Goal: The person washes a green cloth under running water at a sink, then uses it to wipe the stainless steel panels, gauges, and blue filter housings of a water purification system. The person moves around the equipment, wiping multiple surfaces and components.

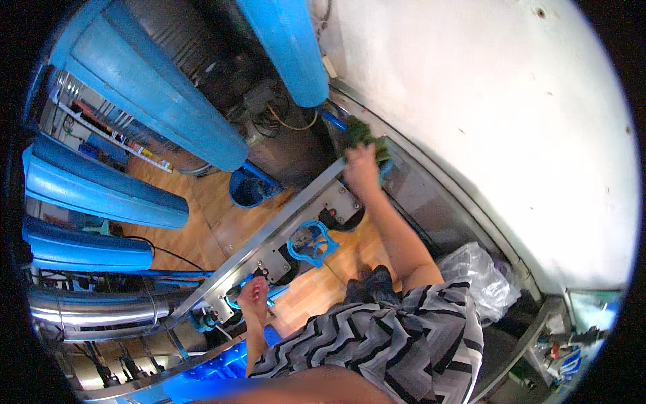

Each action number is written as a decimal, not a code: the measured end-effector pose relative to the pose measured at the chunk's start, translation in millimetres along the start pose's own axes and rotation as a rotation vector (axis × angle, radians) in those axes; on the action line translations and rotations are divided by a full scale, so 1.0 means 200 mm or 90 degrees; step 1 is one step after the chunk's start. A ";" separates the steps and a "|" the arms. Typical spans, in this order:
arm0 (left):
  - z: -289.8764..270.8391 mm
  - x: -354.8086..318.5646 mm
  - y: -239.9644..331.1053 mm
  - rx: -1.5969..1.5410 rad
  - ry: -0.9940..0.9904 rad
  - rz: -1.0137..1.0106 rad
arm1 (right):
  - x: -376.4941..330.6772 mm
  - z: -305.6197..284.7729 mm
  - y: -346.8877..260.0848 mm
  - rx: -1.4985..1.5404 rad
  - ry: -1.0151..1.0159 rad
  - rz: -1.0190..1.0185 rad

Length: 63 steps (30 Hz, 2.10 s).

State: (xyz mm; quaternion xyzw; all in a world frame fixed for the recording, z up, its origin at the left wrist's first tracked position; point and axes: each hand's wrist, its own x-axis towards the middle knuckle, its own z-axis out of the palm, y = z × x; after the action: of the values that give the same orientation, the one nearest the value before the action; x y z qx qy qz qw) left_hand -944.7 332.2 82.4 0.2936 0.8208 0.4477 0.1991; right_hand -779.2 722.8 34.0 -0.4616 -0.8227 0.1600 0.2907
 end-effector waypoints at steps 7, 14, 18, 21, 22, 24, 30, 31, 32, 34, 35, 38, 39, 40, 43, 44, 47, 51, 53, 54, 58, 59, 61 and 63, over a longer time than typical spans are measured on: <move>-0.03 0.01 0.04 0.026 -0.031 0.090 | -0.12 0.07 -0.11 -0.084 0.110 0.052; -0.09 -0.12 -0.06 0.031 -0.022 0.061 | 0.39 0.15 0.53 0.150 0.129 0.420; -0.11 -0.18 -0.06 -0.011 -0.024 0.045 | 0.40 0.17 0.77 -0.044 0.111 0.298; -0.16 -0.20 -0.02 0.058 -0.014 0.092 | 0.33 -0.01 0.77 0.129 0.113 0.499; -0.17 -0.21 -0.02 0.095 -0.007 0.110 | 0.27 -0.11 0.74 0.214 0.101 0.596; -0.20 -0.22 -0.03 0.070 0.009 0.091 | 0.14 -0.27 0.60 0.068 0.205 0.478; -0.21 -0.23 -0.07 0.054 0.010 0.070 | -0.25 -0.02 -0.03 -0.033 -0.002 0.293; -0.21 -0.24 -0.07 0.070 0.014 0.081 | -0.26 0.06 -0.07 -0.028 -0.011 0.304; -0.22 -0.24 -0.07 0.071 0.021 0.080 | -0.23 0.12 -0.05 -0.069 0.053 0.306; -0.24 -0.25 -0.06 0.052 0.036 0.095 | -0.11 0.19 0.06 -0.061 0.104 0.326; -0.26 -0.26 -0.07 0.078 0.040 0.067 | -0.04 0.20 0.15 -0.063 0.123 0.340; -0.31 -0.30 -0.10 0.083 0.055 0.038 | 0.13 0.13 0.50 0.072 0.117 0.394; -0.32 -0.31 -0.12 0.083 0.059 0.025 | 0.15 0.11 0.58 0.074 0.113 0.396; -0.33 -0.33 -0.13 0.085 0.059 0.009 | 0.14 0.10 0.66 0.286 0.102 0.464; -0.35 -0.37 -0.15 0.072 0.060 -0.010 | 0.02 0.12 0.74 0.362 0.090 0.550; -0.35 -0.38 -0.14 0.078 0.054 -0.007 | -0.06 0.16 0.71 0.281 0.089 0.547; -0.33 -0.35 -0.10 0.104 0.043 0.004 | -0.25 0.27 0.55 0.117 0.215 0.558; -0.28 -0.26 -0.04 0.059 0.030 0.080 | -0.44 0.34 0.26 0.018 0.236 0.466; -0.25 -0.22 -0.02 0.042 0.016 0.105 | -0.49 0.27 0.14 0.031 0.211 0.492; -0.24 -0.21 -0.01 0.061 -0.011 0.108 | -0.50 0.19 0.11 0.032 0.198 0.447; -0.17 -0.20 0.03 0.004 -0.029 0.133 | -0.46 -0.10 0.03 0.028 0.014 0.363; -0.16 -0.20 0.04 0.021 -0.030 0.146 | -0.45 -0.14 0.02 0.004 -0.016 0.357; -0.13 -0.19 0.06 0.025 -0.046 0.145 | -0.40 -0.16 -0.01 0.023 -0.052 0.390; -0.11 -0.18 0.07 0.046 -0.059 0.174 | -0.39 -0.11 -0.02 0.037 -0.038 0.427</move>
State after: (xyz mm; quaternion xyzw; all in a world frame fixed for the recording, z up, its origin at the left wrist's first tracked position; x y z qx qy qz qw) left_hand -925.9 300.7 108.0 0.4299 0.7788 0.4268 0.1629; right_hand -736.7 654.4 26.6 -0.6931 -0.6282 0.2837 0.2109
